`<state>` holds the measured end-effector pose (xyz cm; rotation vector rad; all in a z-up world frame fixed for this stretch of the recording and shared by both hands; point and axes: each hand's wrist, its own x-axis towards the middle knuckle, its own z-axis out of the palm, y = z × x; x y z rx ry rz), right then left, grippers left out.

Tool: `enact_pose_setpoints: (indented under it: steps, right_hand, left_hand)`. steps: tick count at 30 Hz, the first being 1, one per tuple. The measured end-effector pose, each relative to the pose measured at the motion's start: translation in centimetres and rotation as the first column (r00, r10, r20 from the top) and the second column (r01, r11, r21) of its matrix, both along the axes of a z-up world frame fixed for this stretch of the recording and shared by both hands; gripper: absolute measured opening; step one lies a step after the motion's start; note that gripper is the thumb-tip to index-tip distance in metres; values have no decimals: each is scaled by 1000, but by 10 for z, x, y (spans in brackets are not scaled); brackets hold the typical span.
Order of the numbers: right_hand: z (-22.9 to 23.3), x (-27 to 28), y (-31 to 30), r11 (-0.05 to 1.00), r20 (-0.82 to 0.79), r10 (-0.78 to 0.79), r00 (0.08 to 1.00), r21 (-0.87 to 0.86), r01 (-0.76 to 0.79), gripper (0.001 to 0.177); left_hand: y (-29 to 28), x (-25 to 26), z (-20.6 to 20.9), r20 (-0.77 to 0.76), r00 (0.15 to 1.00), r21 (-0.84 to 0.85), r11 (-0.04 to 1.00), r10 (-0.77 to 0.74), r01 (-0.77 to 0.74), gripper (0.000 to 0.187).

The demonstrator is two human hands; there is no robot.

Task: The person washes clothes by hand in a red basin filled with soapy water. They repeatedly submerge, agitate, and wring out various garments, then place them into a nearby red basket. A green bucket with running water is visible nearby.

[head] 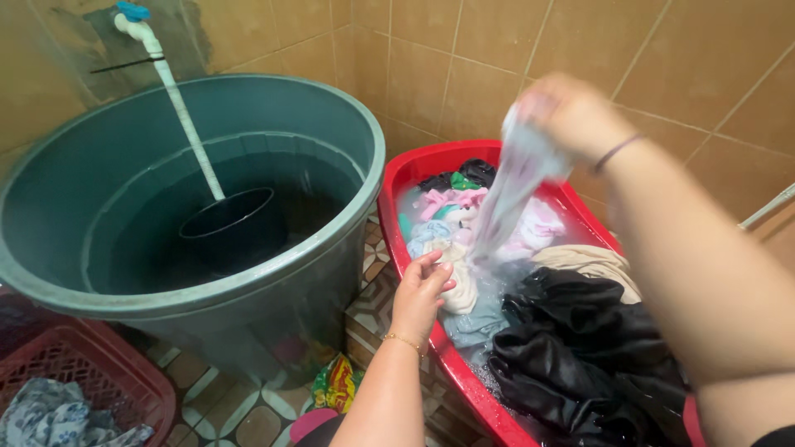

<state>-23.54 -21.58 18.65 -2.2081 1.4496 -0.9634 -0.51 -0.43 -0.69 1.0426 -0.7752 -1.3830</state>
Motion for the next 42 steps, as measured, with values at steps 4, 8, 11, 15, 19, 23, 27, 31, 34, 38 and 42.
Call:
enact_pose_setpoints:
  steps: [4,8,11,15,19,23,27,31,34,38,42]
  right_hand:
    - [-142,27,9,965,-522,81,849,253,63,42]
    - [-255,36,27,915,-440,177,881,403,18,52]
    - [-287,33,17,905,-539,178,823,418,78,58]
    - [-302,36,17,927,-600,20,800,310,210,48]
    - [-278,44,36,941,-497,72,865,320,106,45]
    - [-187,52,61,932,28,163,986,325,-163,45]
    - [-78,57,116,627,814,113,570,386,-677,21]
    - [-25,67,158,470,947,183,264,152,-870,18]
    - [-30,67,150,577,975,47,218,152,-802,16]
    - [-68,47,112,864,676,54,735,337,-374,34]
    - [-128,30,115,941,-199,190,961,-242,-236,87]
  left_hand:
    - [-4,0,-9,14,997,-46,996,72,-71,54]
    - [-10,-2,-21,4,993,-91,989,115,-114,49]
    - [-14,-3,-28,1,993,-154,981,122,-121,47]
    - [-13,-5,-28,88,987,-206,972,136,-115,48]
    - [1,-8,-14,296,935,-302,948,194,-102,61]
    - [15,-10,17,504,814,-417,907,288,-62,97]
    - [20,-15,40,618,775,-130,989,132,-65,129]
    - [12,-20,28,517,834,-363,932,192,11,114]
    - [2,-18,7,600,776,-272,962,194,-31,82]
    - [-1,-11,-4,678,623,-336,918,390,-210,57]
    - [2,-12,12,563,756,-215,942,335,-257,73]
